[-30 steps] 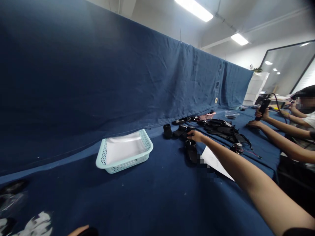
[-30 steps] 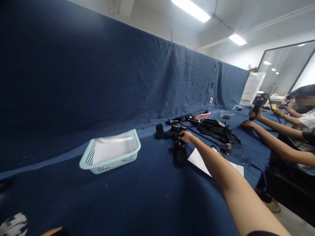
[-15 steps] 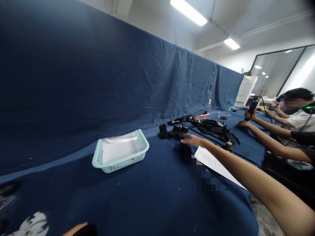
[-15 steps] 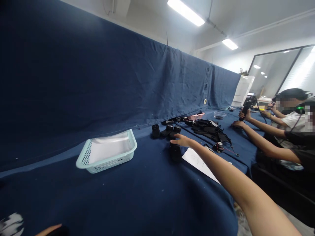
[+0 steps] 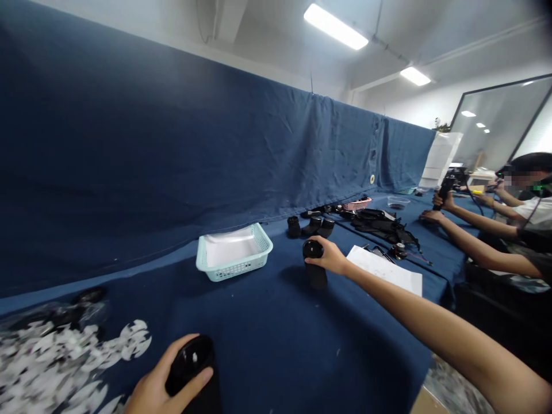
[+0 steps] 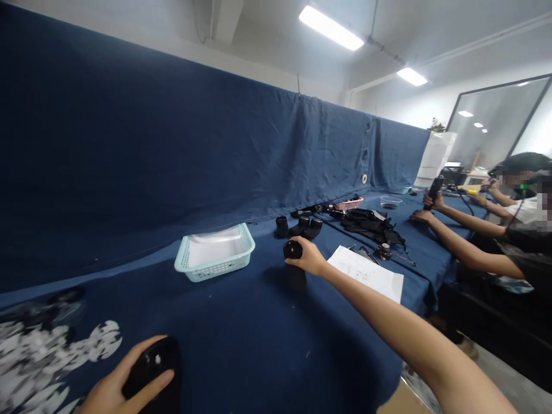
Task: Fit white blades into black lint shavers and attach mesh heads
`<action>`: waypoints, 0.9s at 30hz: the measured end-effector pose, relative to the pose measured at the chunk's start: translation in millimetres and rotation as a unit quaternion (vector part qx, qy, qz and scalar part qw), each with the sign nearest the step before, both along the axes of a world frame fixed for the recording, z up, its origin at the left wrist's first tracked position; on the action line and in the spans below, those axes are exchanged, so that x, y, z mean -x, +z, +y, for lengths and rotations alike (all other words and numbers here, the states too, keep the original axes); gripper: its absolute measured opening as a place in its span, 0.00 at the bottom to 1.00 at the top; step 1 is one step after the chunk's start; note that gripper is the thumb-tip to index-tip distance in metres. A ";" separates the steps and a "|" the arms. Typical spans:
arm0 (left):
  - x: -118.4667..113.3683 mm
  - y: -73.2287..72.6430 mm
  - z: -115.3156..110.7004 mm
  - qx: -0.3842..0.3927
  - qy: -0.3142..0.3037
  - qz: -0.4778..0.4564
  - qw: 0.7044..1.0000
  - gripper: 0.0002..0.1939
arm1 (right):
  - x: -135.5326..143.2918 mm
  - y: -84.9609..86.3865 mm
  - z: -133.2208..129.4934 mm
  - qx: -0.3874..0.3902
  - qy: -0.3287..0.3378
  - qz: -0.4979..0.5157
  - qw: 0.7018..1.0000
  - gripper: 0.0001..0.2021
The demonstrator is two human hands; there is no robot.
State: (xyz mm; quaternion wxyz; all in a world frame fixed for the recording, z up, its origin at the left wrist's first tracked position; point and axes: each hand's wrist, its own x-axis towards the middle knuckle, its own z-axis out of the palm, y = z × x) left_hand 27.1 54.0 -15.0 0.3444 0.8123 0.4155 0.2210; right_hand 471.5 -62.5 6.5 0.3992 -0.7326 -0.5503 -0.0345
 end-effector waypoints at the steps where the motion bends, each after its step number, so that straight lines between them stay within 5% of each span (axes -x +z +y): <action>1: 0.4 1.1 -1.3 -0.004 -0.007 0.001 1.000 0.29 | 16.1 -1.7 0.9 -0.025 0.008 -0.002 1.000 0.29; 7: 3.8 6.5 -7.1 -0.022 -0.031 0.000 0.999 0.28 | 88.4 -21.2 7.0 -0.148 0.042 0.000 0.988 0.29; 14: 5.6 11.2 -8.4 0.023 -0.048 0.005 0.999 0.29 | 101.3 -28.6 11.2 -0.213 0.048 0.003 0.976 0.30; 19: 2.6 7.8 -3.3 0.040 -0.087 -0.070 0.993 0.31 | 132.3 -19.1 -2.3 -0.209 0.073 0.019 0.975 0.30; 27: 2.9 14.2 -26.5 0.046 -0.107 -0.168 0.979 0.33 | 231.5 -9.1 -11.6 -0.089 0.267 0.148 0.948 0.30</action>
